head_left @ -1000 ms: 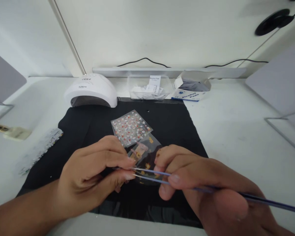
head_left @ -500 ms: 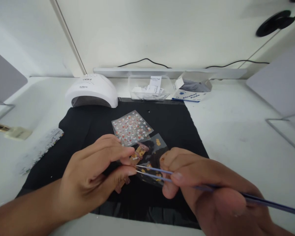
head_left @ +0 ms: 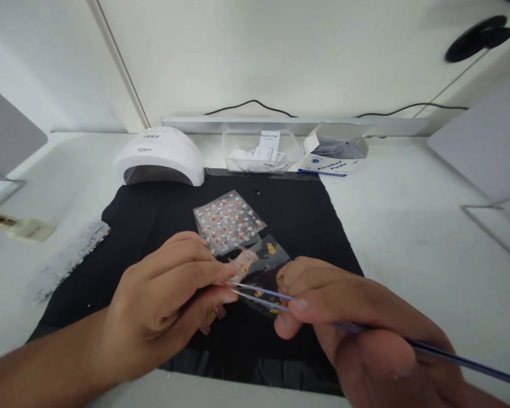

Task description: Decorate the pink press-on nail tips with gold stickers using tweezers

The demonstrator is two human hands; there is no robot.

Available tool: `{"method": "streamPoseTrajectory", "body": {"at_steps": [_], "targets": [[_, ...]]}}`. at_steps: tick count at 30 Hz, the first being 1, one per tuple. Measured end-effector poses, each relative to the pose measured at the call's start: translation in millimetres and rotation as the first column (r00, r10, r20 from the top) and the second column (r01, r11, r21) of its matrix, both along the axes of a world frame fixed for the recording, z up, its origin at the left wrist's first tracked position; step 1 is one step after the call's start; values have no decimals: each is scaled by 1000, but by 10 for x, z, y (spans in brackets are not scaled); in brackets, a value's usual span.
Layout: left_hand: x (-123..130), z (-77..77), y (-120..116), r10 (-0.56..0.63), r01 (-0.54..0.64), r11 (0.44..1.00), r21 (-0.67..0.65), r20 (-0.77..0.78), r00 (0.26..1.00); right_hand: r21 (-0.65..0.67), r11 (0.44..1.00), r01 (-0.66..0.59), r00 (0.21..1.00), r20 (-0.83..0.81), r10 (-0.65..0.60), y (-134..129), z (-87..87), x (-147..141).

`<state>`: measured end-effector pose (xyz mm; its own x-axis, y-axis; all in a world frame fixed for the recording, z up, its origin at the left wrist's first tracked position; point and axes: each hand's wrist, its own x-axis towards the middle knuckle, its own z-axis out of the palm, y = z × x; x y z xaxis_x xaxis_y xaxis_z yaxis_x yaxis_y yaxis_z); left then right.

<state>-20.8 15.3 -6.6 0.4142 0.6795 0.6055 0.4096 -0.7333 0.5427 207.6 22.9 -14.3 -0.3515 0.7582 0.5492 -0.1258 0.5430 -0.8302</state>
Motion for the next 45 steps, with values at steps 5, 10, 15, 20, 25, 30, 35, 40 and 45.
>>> {"method": "streamPoseTrajectory", "body": {"at_steps": [5,10,15,20,25,30,35,40,45], "targets": [[-6,6,-15,-18,18,1000,-3,3,1000,2,1000,-7,1000,8,7,5,-29,2],[-22,23,-14,-13,14,1000,15,-36,999,-6,1000,-9,1000,7,9,6,-29,-14],[-38,52,-13,-1,5,999,46,-87,996,-17,999,-30,1000,-5,30,-2,-14,-9],[-20,71,-34,29,-21,997,77,-107,994,-12,999,-48,999,-23,48,9,-16,2],[-18,87,-30,32,-24,997,76,-104,994,-15,998,-63,998,-13,62,21,-32,13],[-21,90,-22,40,-29,996,85,-122,992,-37,995,-87,995,-44,86,27,-30,-9],[-12,55,-51,37,-32,998,59,-79,996,-86,987,-134,982,-143,121,32,-16,-54],[-21,29,-67,-1,0,1000,-25,-20,1000,-112,983,-144,984,-120,131,12,-18,-34],[-20,21,-64,7,-9,999,-54,-28,1000,-84,986,-144,983,-125,133,25,-70,-22]]}}
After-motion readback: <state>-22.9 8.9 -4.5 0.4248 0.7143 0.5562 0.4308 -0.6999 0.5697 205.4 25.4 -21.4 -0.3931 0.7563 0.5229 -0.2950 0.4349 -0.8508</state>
